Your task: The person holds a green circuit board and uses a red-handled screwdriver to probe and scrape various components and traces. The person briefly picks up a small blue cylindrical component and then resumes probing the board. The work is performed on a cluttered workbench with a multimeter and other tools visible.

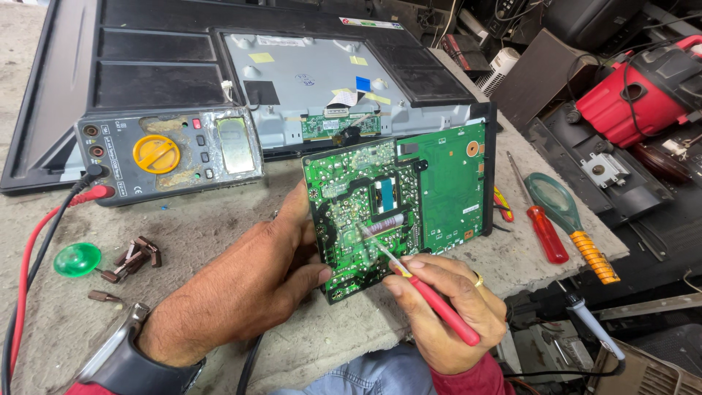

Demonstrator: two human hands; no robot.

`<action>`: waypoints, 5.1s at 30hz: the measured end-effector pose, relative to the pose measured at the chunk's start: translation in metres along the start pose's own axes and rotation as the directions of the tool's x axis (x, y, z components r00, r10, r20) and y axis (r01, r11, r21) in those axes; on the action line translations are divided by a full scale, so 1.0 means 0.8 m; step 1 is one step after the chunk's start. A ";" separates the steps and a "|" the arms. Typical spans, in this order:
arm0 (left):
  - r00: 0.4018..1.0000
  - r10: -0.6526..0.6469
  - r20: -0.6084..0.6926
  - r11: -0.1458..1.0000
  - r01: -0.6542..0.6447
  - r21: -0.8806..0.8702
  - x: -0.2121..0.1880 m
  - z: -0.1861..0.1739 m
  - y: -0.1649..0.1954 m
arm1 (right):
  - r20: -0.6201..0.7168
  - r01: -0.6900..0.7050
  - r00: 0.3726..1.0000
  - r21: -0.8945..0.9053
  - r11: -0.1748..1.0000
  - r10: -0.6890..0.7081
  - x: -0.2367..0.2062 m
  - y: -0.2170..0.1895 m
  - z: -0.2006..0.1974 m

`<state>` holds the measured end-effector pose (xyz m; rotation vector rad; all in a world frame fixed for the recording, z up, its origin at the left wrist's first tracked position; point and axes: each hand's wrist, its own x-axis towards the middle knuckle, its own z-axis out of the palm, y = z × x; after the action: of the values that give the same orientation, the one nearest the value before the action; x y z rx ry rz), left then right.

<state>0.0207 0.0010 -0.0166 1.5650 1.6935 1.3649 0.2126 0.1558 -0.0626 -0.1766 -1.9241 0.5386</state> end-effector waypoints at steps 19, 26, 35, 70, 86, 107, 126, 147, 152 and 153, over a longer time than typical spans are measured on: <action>1.000 0.028 0.013 0.999 -0.027 -0.031 0.001 -0.002 0.003 | -0.043 -0.001 0.999 0.000 1.000 0.001 0.002 0.000 0.001; 0.999 0.047 0.005 0.998 -0.047 -0.051 0.000 -0.002 0.000 | -0.041 -0.149 0.986 0.191 0.970 0.159 -0.006 0.010 0.000; 0.997 -0.071 0.001 0.979 0.070 -0.189 0.004 0.004 -0.003 | 0.190 -0.346 0.922 0.797 0.495 0.338 0.087 0.076 -0.049; 0.997 0.076 -0.034 0.975 -0.081 -0.208 0.006 -0.005 -0.009 | 0.303 -0.388 0.917 0.535 0.750 0.258 0.166 0.076 0.015; 0.996 0.081 -0.037 0.988 -0.085 -0.131 0.007 -0.007 -0.010 | 0.263 -0.365 0.929 0.563 0.741 0.258 0.161 0.079 0.015; 0.998 0.050 -0.029 0.990 -0.054 -0.128 0.007 -0.006 -0.010 | 0.247 -0.351 0.936 0.588 0.729 0.251 0.157 0.078 0.012; 0.996 0.091 -0.025 0.982 -0.094 -0.162 0.006 -0.007 -0.006 | 0.121 -0.253 0.964 0.705 0.663 0.239 0.125 0.091 -0.006; 0.998 0.064 -0.021 0.981 -0.066 -0.180 0.007 -0.006 -0.005 | 0.078 -0.330 0.929 0.621 0.711 0.362 0.074 0.073 -0.007; 0.999 0.031 -0.022 0.985 -0.034 -0.172 0.006 -0.005 -0.004 | 0.093 -0.348 0.921 0.635 0.690 0.378 0.073 0.076 -0.008; 1.000 -0.003 -0.014 0.986 0.001 -0.168 0.006 -0.006 -0.004 | 0.092 -0.350 0.920 0.634 0.690 0.382 0.072 0.077 -0.008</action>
<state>0.0140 0.0043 -0.0162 1.4615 1.5441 1.4799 0.1873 0.2333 -0.0401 -0.1255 -1.5495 1.4260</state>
